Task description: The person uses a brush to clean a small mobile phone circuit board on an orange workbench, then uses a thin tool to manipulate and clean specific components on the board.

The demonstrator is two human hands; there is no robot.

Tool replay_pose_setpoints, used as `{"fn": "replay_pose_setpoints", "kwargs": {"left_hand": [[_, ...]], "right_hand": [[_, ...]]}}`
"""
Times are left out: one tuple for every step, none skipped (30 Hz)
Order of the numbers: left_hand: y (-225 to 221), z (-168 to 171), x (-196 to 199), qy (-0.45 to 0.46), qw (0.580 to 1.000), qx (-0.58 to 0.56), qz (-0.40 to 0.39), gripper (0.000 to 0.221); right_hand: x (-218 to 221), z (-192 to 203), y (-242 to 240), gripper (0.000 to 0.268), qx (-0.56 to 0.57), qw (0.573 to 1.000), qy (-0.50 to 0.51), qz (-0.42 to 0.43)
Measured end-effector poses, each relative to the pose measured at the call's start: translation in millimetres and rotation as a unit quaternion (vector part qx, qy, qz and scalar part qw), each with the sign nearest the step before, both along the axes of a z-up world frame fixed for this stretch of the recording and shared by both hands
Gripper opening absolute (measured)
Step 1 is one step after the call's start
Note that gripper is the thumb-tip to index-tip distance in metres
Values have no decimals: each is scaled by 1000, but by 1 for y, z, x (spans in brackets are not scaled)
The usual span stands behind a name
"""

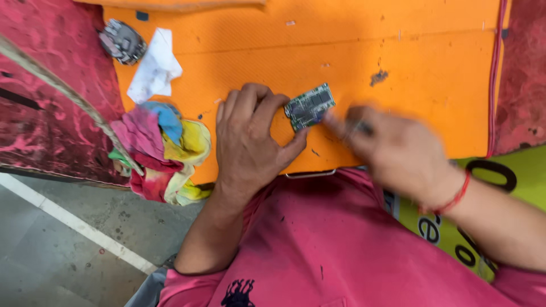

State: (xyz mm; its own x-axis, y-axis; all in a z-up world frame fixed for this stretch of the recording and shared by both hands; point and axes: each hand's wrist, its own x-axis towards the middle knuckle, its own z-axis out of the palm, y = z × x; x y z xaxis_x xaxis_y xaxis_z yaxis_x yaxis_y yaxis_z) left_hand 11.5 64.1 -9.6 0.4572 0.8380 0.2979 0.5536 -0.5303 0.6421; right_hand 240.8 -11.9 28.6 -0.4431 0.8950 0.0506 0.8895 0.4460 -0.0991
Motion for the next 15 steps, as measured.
{"fn": "replay_pose_setpoints", "kwargs": {"left_hand": [[-3,2,-2,5,1000,-9,-3,48],[-2,1,-4,7,1000,-3,2,49],[-2,-1,-3,4,1000,-2,3,51],[-4,-3,-3,1,1000,-1,4,52],[-3,-2,-2,0,1000,-1,2,53],[-3,-1,-2,-1,1000,-2,0,54],[-3,1,-3,2,1000,-4,0,55],[0,1,-4,6,1000,5,2,55],[-1,-1,-4,10,1000,5,2,55],[-3,-2,-4,13,1000,4,1,55],[-3,-2,-3,15,1000,1,-1,54],[-4,0,-3,18,1000,-2,-3,53],[-2,2,-3,21,1000,-1,-2,51],[1,3,-2,21,1000,5,1,51],[0,3,-2,23,1000,2,0,50]], "right_hand": [[-1,-1,2,64,-2,1000,-1,-15],[-1,-3,5,62,-4,1000,-3,-30],[0,-4,3,60,-11,999,-9,-48],[-2,-4,-1,61,-18,999,-12,-42],[-3,-5,2,62,-15,999,-16,-33],[-3,-4,4,63,-13,999,-21,-24],[-5,-3,6,63,-20,999,-24,-24],[-6,-2,5,64,-28,999,-28,-24],[-8,-1,1,65,-45,998,-31,-26],[-9,-1,-1,63,-53,997,-26,-52],[-6,-2,4,62,-52,995,-26,-78],[-4,-2,8,62,-51,993,-27,-104],[-8,-1,7,62,-46,996,-4,-77],[-15,0,1,63,-41,998,18,-49],[-19,0,-5,64,-46,998,42,-24]]}}
